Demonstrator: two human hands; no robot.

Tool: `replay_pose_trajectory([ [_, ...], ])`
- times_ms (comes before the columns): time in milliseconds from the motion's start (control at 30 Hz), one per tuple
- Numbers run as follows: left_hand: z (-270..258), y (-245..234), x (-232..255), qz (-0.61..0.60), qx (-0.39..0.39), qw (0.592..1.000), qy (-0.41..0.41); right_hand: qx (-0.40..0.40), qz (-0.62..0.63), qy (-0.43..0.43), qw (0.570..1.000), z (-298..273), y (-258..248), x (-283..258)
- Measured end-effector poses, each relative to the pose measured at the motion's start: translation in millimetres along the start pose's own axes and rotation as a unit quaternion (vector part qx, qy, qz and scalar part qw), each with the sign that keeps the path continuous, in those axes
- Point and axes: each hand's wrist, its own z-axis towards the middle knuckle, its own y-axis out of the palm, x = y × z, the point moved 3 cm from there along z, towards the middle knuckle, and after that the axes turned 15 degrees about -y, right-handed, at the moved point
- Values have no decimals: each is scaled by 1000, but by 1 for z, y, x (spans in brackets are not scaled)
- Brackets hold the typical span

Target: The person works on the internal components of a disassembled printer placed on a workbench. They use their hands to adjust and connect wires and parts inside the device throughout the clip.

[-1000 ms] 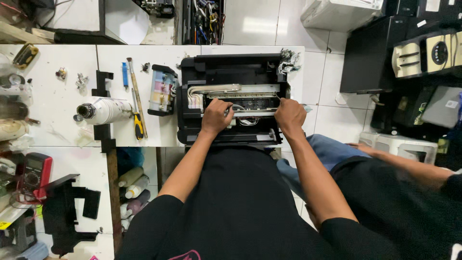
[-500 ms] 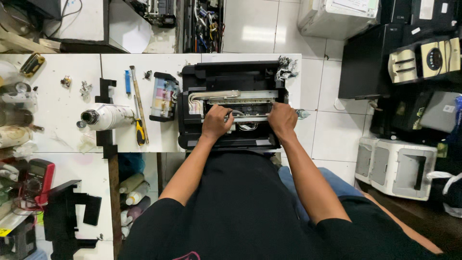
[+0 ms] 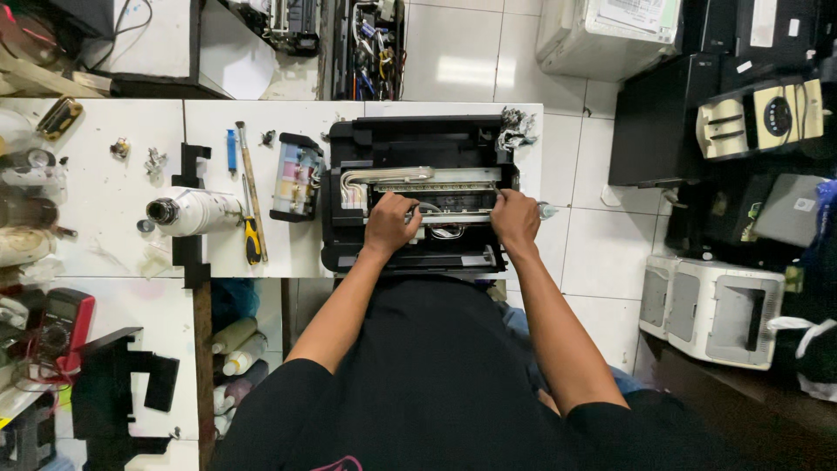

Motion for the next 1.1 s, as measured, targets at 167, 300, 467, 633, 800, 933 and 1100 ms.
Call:
replay_pose_trajectory([
  [167, -3, 10, -9, 18, 8, 1000, 0, 32, 45, 39, 998, 6, 14, 16],
  [300, 0, 6, -7, 4, -9, 1000, -2, 46, 71, 57, 995, 15, 26, 30],
  [467, 0, 5, -6, 7, -8, 1000, 0, 43, 73, 82, 993, 10, 19, 21],
  [633, -2, 13, -13, 7, -12, 1000, -11, 24, 63, 89, 994, 6, 10, 2],
  [800, -4, 29, -18, 17, -6, 1000, -24, 19, 95, 86, 992, 23, 42, 36],
  [933, 13, 56, 23, 80, -10, 996, 29, 21, 119, 82, 989, 27, 55, 47],
  [1100, 38, 99, 73, 176, -224, 957, 46, 32, 289, 195, 937, 30, 95, 74],
])
